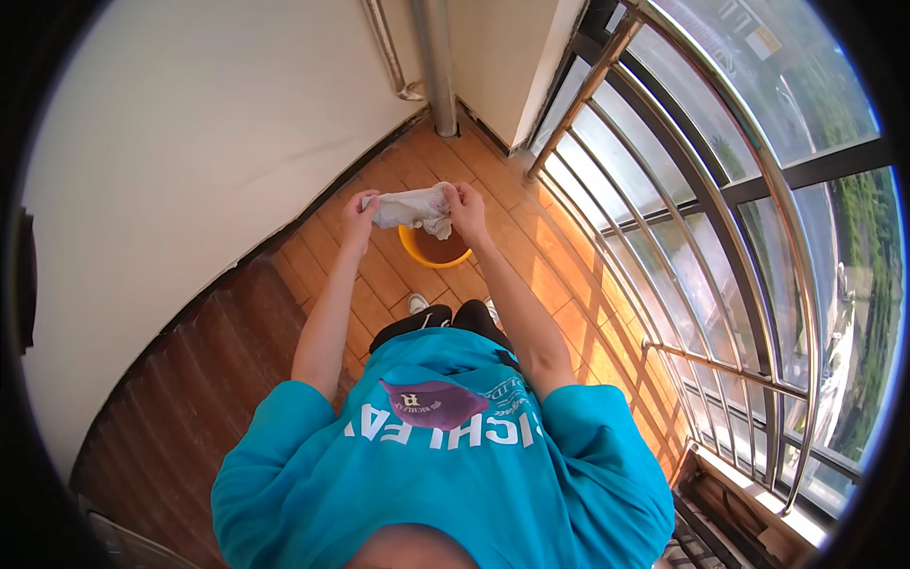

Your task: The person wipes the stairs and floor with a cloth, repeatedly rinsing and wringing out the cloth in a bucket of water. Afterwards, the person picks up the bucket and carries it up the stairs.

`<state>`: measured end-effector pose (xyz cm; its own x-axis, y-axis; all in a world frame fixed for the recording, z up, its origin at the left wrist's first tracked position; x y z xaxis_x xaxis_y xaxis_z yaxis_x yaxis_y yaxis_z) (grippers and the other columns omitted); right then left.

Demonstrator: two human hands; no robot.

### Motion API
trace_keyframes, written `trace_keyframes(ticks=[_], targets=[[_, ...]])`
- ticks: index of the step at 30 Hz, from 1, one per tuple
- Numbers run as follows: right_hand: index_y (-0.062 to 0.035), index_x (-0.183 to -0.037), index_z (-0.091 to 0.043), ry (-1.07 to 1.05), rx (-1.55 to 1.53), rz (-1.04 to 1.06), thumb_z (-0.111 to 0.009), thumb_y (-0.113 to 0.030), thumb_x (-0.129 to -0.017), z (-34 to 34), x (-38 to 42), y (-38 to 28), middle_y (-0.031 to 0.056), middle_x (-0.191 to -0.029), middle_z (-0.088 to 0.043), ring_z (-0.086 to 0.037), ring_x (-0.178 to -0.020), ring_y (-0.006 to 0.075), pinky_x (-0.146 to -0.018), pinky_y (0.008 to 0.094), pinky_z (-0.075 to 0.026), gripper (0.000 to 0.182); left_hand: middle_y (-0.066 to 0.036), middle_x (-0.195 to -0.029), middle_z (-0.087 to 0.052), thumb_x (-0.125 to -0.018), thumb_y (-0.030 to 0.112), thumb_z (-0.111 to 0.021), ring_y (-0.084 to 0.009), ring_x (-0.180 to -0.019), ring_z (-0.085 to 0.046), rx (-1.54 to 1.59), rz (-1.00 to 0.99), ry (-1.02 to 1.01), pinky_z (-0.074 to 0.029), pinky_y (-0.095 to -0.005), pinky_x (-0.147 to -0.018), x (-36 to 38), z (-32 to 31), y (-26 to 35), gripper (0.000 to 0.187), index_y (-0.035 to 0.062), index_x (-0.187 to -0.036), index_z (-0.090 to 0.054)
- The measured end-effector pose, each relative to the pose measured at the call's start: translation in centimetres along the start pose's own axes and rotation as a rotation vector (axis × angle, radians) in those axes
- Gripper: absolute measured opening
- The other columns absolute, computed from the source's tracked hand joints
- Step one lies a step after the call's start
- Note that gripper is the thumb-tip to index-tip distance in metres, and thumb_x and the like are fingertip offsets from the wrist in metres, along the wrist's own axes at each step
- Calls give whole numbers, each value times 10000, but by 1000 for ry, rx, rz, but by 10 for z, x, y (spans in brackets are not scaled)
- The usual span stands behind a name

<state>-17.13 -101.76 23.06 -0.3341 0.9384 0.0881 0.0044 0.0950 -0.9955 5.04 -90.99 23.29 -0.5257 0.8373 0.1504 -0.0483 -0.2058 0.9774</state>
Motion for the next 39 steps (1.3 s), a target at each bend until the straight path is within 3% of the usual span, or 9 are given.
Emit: trace_keyframes(ticks=[3, 5, 7, 9, 15, 23, 34, 37, 39], targets=[[-3, -996, -616, -33, -66, 36, -553, -248, -1024, -11, 0, -14, 21, -795, -637, -565, -660, 102, -601, 273, -472, 255, -73, -991, -635, -947, 191, -667, -122, -809, -546, 284, 104, 259, -470, -299, -700, 5, -9, -3, 298, 3, -1166, -592], [-20, -1018, -590, -55, -102, 38, -533, -247, -1035, -17, 3, -23, 20, -807, -630, -563, -657, 99, -586, 268, -473, 235, -114, -1084, -619, -932, 274, -696, -153, -906, -572, -154, 169, 446, -486, -305, -773, 14, -13, -7, 456, -26, -1237, -537], [-57, -1039, -542, -116, -242, -115, -506, -257, -1048, -23, 8, -30, 16, -809, -614, -561, -661, 83, -550, 249, -469, 204, -109, -1086, -651, -915, 382, -709, -169, -927, -626, -144, 182, 354, -517, -300, -780, 21, -19, 6, 517, -13, -1216, -567], [-76, -1054, -523, -141, -174, -58, -495, -275, -1054, -20, 5, -25, 21, -823, -617, -572, -670, 77, -532, 237, -475, 201, -86, -1057, -681, -936, 413, -676, -160, -910, -662, 104, 584, -198, -546, -293, -759, 36, -41, 44, 472, 3, -1164, -622], [-45, -1064, -556, -174, -161, 10, -493, -281, -1057, -21, 7, -13, 22, -901, -626, -618, -806, 104, -667, 256, -538, 244, -56, -1024, -710, -984, 374, -605, -168, -890, -684, 305, 301, -196, -546, -304, -784, 32, -63, 33, 382, 27, -1132, -668], [-17, -994, -583, 207, -285, -99, -516, -230, -1047, 6, -3, -17, 23, -814, -636, -567, -687, 84, -578, 250, -476, 229, -144, -1142, -672, -1048, 237, -438, -271, -958, -678, 720, 481, 134, -566, -409, -855, 21, -6, -43, 343, -18, -1227, -582], [-14, -956, -603, 276, -50, -166, -540, -246, -1013, 36, -21, 4, 28, -752, -601, -524, -653, 82, -556, 259, -431, 247, -79, -866, -688, -1010, 284, -530, -194, -724, -660, 467, 432, 282, -529, -323, -534, 33, 69, -39, 261, 45, -1036, -635], [-12, -997, -616, 200, 55, -210, -557, -284, -1006, 26, -16, 14, 83, -769, -658, -623, -691, 165, -592, 307, -491, 279, -57, -858, -698, -992, 282, -561, -174, -704, -655, 523, 441, 278, -506, -309, -513, 32, 44, -3, 235, 69, -1025, -653], [27, -1091, -637, 97, 658, -122, -613, -234, -947, 23, -13, 16, 197, -845, -706, -698, -826, 323, -713, 390, -544, 299, -49, -916, -713, -975, 261, -589, -170, -747, -672, 585, 427, 154, -534, -304, -584, 29, 31, 15, 225, 70, -1064, -669]])
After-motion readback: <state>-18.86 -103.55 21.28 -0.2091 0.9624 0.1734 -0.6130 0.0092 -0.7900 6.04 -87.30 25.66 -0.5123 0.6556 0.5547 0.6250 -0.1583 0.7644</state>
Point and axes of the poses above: each hand's wrist, its own x-axis away from the middle knuckle, its own z-axis out of the back of the hand, y = z × x, the point moved 2 cm from there along -x, towards the middle knuckle
